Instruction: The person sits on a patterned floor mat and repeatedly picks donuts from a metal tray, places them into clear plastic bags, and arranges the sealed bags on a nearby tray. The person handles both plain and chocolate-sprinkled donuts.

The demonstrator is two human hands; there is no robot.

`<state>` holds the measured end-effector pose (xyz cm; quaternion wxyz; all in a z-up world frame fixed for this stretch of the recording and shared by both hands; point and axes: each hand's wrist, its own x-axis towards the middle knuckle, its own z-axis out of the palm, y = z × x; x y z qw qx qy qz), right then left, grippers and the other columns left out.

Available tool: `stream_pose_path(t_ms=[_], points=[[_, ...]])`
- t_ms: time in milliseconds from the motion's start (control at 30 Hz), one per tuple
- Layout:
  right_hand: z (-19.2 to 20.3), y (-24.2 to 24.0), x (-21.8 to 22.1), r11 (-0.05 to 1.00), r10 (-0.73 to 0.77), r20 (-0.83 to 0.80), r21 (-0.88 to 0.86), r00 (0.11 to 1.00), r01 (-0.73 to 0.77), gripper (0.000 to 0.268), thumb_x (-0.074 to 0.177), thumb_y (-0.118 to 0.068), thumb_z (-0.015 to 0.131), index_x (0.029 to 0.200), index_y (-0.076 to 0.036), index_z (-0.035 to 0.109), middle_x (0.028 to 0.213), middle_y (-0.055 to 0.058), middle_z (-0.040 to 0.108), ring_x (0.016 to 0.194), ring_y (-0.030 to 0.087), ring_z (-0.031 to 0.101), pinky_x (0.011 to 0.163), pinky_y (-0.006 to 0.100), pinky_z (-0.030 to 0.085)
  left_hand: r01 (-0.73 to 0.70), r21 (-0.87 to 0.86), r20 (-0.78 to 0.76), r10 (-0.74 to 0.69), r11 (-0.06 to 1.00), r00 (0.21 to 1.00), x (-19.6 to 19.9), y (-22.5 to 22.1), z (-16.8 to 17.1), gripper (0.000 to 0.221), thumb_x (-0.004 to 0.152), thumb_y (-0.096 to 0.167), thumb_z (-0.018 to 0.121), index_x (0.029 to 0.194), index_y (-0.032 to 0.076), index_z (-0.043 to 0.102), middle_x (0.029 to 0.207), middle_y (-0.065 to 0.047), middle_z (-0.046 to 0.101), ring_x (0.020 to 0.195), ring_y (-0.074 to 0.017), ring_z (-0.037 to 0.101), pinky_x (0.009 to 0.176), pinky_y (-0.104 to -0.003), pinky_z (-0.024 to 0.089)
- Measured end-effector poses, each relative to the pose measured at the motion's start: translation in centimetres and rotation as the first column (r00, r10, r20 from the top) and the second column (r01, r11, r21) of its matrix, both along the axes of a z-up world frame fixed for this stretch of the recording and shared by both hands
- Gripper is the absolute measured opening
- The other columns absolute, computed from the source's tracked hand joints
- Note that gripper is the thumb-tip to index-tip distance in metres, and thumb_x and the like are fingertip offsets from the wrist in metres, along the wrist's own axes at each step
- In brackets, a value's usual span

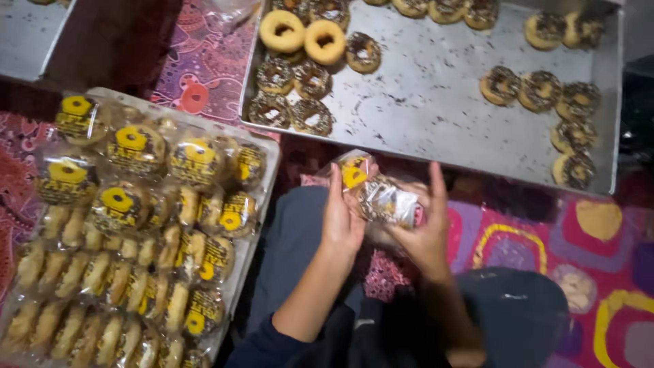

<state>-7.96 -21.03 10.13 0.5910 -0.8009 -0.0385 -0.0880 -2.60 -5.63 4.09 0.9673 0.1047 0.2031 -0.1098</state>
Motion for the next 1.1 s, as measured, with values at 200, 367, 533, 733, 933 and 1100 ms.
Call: stream_pose_path(t_ms=[200, 367, 533, 733, 933, 1100], points=[[2.2, -1.1, -1.2, 0.938, -0.117, 0.053, -0.324, 0.992, 0.128, 0.118, 0.071, 0.004, 0.087, 0.163, -0.007, 0.013, 0.142, 0.021, 0.060, 0.141, 0.033, 0.055, 0.116, 0.052, 0.031, 0.070, 0.180, -0.109, -0.050, 0.981, 0.993, -3.1, -6.2, 2.6, 0.039, 0.095, 0.010, 0.068, 0.133, 0.011, 0.058, 0.117, -0.009, 0.069, 0.108, -0.0231, 0.068, 0.084, -0.041, 0.060], [6.8, -4.4, -3.0, 0.984, -0.179, -0.231, -0.043, 0.956, 0.174, 0.112, 0.076, -0.007, 0.079, 0.166, -0.014, 0.012, 0.152, 0.019, 0.053, 0.131, 0.028, 0.065, 0.105, 0.047, 0.053, 0.201, 0.072, 0.040, -0.204, 0.977, 0.978, -3.1, -8.7, 1.3, 0.029, 0.099, 0.012, 0.067, 0.127, 0.005, 0.067, 0.110, -0.011, 0.074, 0.092, -0.0244, 0.070, 0.070, -0.037, 0.059], [6.3, -7.4, -5.5, 0.825, -0.142, 0.440, -0.443, 0.887, 0.351, 0.085, 0.076, 0.000, 0.073, 0.152, -0.002, 0.035, 0.127, 0.023, 0.064, 0.127, 0.040, 0.057, 0.111, 0.055, 0.036, 0.354, 0.093, 0.064, -0.361, 0.930, 0.930, -5.1, -9.6, 2.7, 0.035, 0.098, 0.015, 0.068, 0.131, 0.001, 0.064, 0.116, -0.015, 0.074, 0.100, -0.0262, 0.073, 0.079, -0.036, 0.062], [6.4, -9.1, -6.3, 0.884, -0.034, 0.177, -0.454, 0.984, 0.112, 0.017, 0.096, -0.002, 0.067, 0.109, -0.007, 0.077, 0.094, 0.010, 0.076, 0.086, 0.022, 0.073, 0.080, 0.035, 0.055, 0.115, 0.721, 0.381, -0.531, 0.683, 0.757, -8.0, -7.0, 5.4, 0.030, 0.103, 0.014, 0.064, 0.129, -0.002, 0.067, 0.117, -0.016, 0.075, 0.105, -0.0247, 0.073, 0.089, -0.035, 0.060], [8.7, -9.8, -8.8, 0.894, -0.018, 0.170, -0.439, 0.985, 0.093, 0.015, 0.095, -0.006, 0.070, 0.110, -0.005, 0.075, 0.096, 0.009, 0.076, 0.078, 0.019, 0.074, 0.064, 0.031, 0.054, 0.042, 0.764, 0.425, -0.551, 0.644, 0.718, -10.6, -5.8, 7.1, 0.028, 0.109, 0.014, 0.060, 0.127, -0.005, 0.069, 0.118, -0.016, 0.077, 0.111, -0.0231, 0.073, 0.099, -0.034, 0.058], [11.9, -9.9, -11.2, 0.604, 0.325, 0.328, -0.794, 0.887, 0.072, 0.029, 0.081, -0.012, 0.075, 0.109, -0.004, 0.076, 0.094, 0.009, 0.068, 0.085, 0.027, 0.063, 0.076, 0.041, 0.049, 0.178, 0.835, 0.300, -0.701, 0.521, 0.647, -13.3, -6.0, 11.0, 0.026, 0.105, 0.016, 0.053, 0.122, 0.001, 0.065, 0.112, -0.011, 0.076, 0.107, -0.0211, 0.074, 0.095, -0.032, 0.059]])
